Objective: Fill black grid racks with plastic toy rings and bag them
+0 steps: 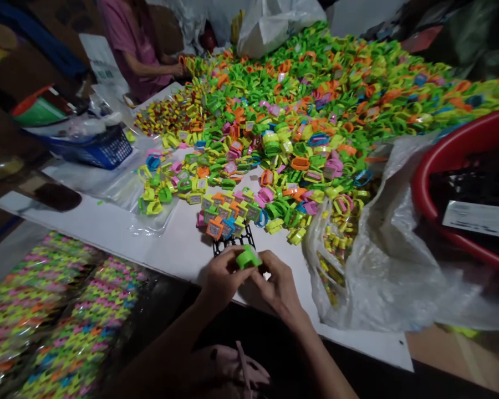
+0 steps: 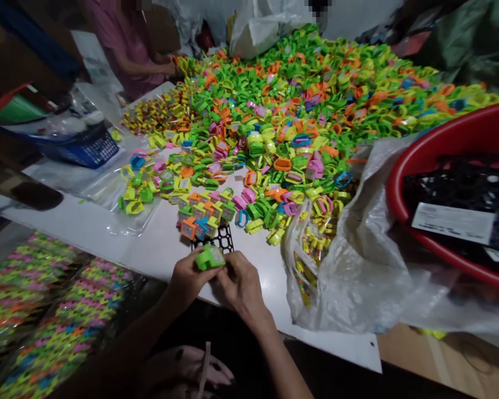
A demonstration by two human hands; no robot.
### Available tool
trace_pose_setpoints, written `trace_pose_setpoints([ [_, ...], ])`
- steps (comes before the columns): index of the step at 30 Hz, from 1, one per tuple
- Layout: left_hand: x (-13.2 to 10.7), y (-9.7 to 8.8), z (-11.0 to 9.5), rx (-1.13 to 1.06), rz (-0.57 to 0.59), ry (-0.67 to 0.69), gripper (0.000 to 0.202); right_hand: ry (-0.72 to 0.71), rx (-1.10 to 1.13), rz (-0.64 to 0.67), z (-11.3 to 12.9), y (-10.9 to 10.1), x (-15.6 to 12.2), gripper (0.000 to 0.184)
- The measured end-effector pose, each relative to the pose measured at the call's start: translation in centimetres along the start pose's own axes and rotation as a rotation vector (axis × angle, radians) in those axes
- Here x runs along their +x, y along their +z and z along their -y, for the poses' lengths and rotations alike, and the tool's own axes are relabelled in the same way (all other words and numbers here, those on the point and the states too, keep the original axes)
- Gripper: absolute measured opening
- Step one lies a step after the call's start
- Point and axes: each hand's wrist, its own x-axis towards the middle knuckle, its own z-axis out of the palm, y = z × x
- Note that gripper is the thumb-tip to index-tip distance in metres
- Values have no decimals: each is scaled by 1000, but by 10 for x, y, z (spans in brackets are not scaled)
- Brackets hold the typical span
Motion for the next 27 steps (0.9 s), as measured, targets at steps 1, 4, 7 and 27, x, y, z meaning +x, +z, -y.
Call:
trace_pose_setpoints([
  [1, 4, 0, -6, 17, 37, 52, 25, 20, 7, -26, 1, -2, 4, 11],
  [4, 19, -14, -28, 213, 129, 259, 34, 93, 26, -94, 1, -9, 20, 9],
  [7, 42, -37, -49, 590, 103, 527, 37, 208, 56, -175, -8, -8, 36, 12],
  [27, 91, -38, -25, 994, 337, 713, 41, 246, 168, -211, -67, 43, 65, 23],
])
